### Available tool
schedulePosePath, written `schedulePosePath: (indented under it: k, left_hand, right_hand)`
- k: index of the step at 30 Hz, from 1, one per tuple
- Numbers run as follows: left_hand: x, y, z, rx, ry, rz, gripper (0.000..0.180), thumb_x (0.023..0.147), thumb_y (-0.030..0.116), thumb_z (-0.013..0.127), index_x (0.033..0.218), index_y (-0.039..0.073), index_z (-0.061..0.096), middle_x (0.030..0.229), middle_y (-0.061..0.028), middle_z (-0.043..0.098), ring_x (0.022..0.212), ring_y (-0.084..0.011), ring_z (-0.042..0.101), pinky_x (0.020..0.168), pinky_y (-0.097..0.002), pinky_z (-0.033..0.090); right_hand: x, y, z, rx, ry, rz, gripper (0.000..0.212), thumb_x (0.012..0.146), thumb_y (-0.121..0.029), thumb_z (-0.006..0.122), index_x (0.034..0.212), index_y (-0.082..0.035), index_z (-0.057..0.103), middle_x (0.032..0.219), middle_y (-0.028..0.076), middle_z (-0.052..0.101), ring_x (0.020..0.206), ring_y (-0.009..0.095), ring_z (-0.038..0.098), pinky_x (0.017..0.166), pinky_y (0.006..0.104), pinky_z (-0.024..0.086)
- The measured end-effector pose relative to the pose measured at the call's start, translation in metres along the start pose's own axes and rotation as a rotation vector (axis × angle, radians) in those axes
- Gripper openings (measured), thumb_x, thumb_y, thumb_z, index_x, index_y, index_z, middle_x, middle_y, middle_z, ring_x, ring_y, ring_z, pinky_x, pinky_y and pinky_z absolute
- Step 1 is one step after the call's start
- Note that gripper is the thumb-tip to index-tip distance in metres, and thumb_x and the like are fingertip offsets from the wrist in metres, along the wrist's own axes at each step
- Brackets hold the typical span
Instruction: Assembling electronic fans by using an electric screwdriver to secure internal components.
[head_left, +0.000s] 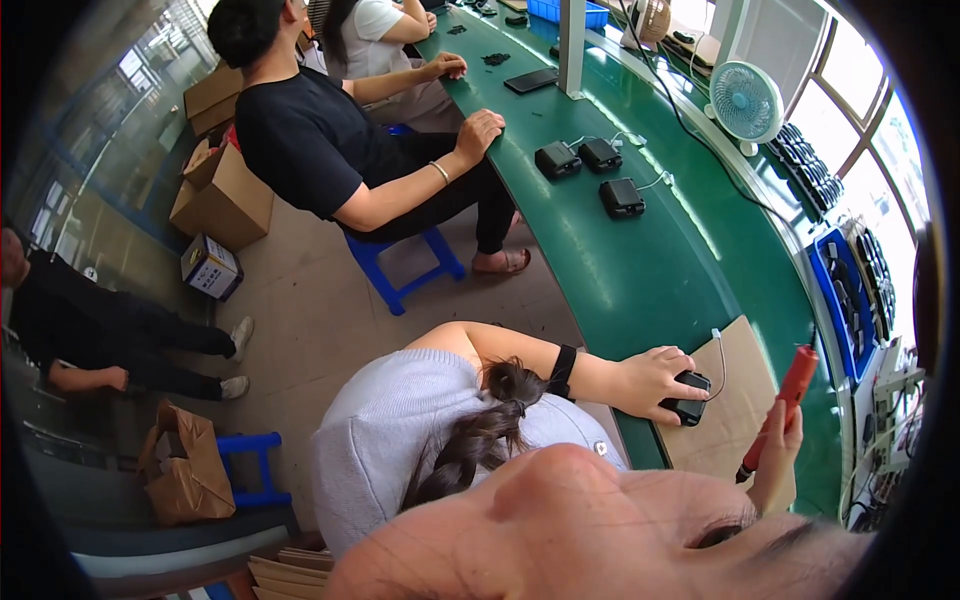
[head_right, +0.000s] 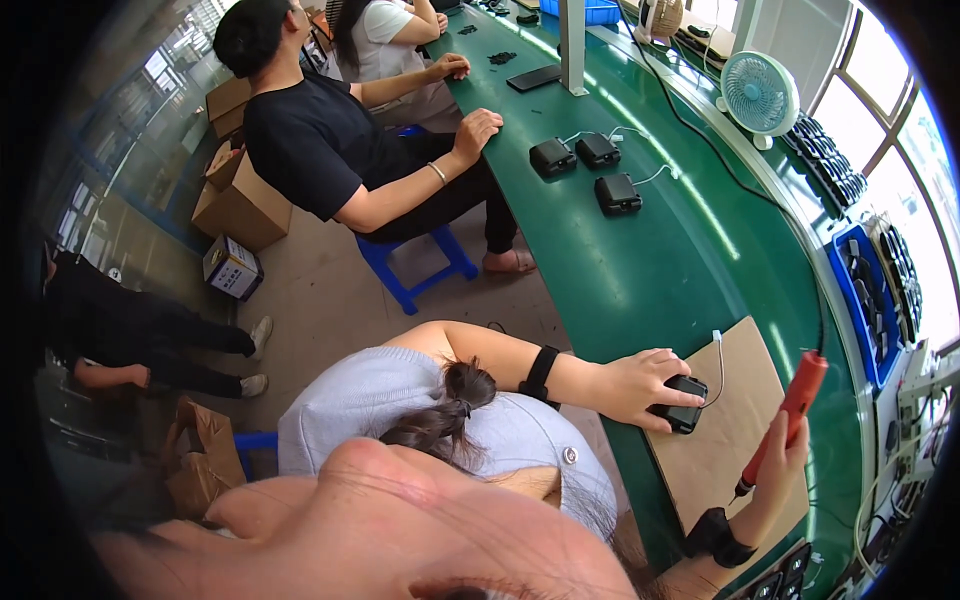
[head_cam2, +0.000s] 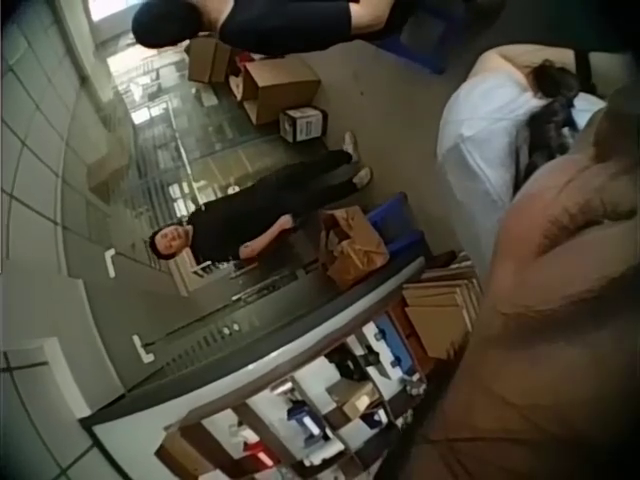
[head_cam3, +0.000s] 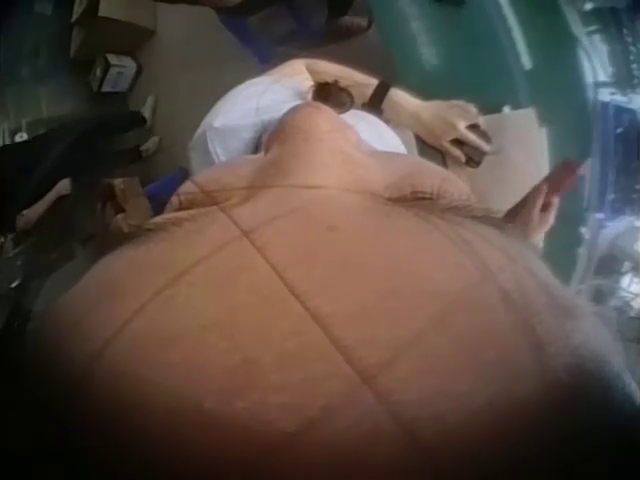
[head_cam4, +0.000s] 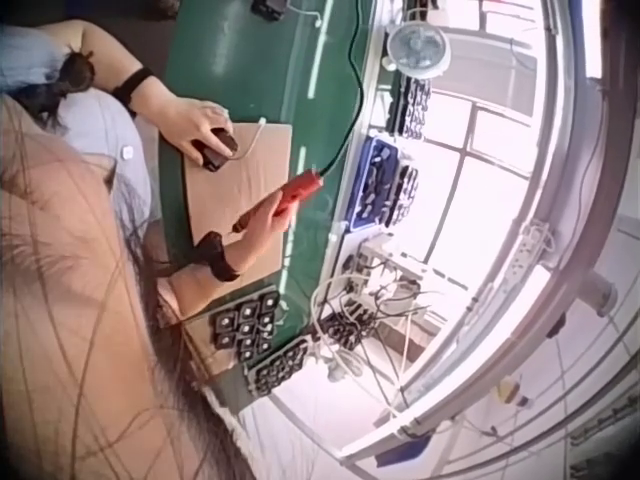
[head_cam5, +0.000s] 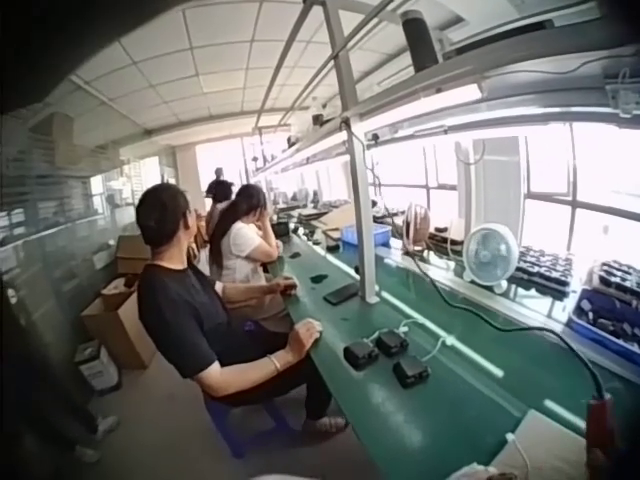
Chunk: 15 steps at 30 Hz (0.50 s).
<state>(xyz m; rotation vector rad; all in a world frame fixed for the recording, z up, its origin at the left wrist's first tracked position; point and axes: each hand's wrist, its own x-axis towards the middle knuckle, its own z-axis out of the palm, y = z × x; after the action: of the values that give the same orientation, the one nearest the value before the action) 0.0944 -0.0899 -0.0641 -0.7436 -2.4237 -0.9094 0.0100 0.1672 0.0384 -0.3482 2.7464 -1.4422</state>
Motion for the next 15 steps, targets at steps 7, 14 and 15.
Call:
schedulePosePath:
  k: [7,14,15]
  left_hand:
    - [-0.002,-0.003,0.003,-0.011,0.014,0.02,0.058,0.076,0.041,0.074,0.13,0.023,0.059,0.122,-0.0193,0.047,0.108,-0.035,0.046,0.097,-0.0451,0.04]
    - [-0.001,-0.001,0.003,0.001,-0.003,0.018,0.06,0.075,0.041,0.075,0.13,0.023,0.059,0.122,-0.019,0.047,0.107,-0.0351,0.047,0.096,-0.0459,0.041]
    - [0.0,-0.001,0.003,-0.001,-0.002,0.02,0.061,0.075,0.041,0.075,0.131,0.022,0.058,0.122,-0.0189,0.047,0.106,-0.0351,0.047,0.096,-0.0459,0.041]
  right_hand:
    - [0.006,-0.045,-0.016,1.149,-0.166,-0.018,0.044,0.098,-0.033,0.058,0.125,0.0,0.048,0.1,0.007,0.057,0.079,0.013,0.054,0.067,0.0233,0.046]
    - [0.017,-0.058,-0.006,1.608,-0.412,-0.014,0.041,0.098,-0.021,0.056,0.128,0.003,0.042,0.109,0.012,0.051,0.076,0.013,0.05,0.066,0.0241,0.047]
    - [0.016,-0.057,-0.003,1.615,-0.401,-0.011,0.041,0.098,-0.021,0.056,0.128,0.003,0.042,0.109,0.012,0.051,0.076,0.013,0.05,0.066,0.0241,0.047]
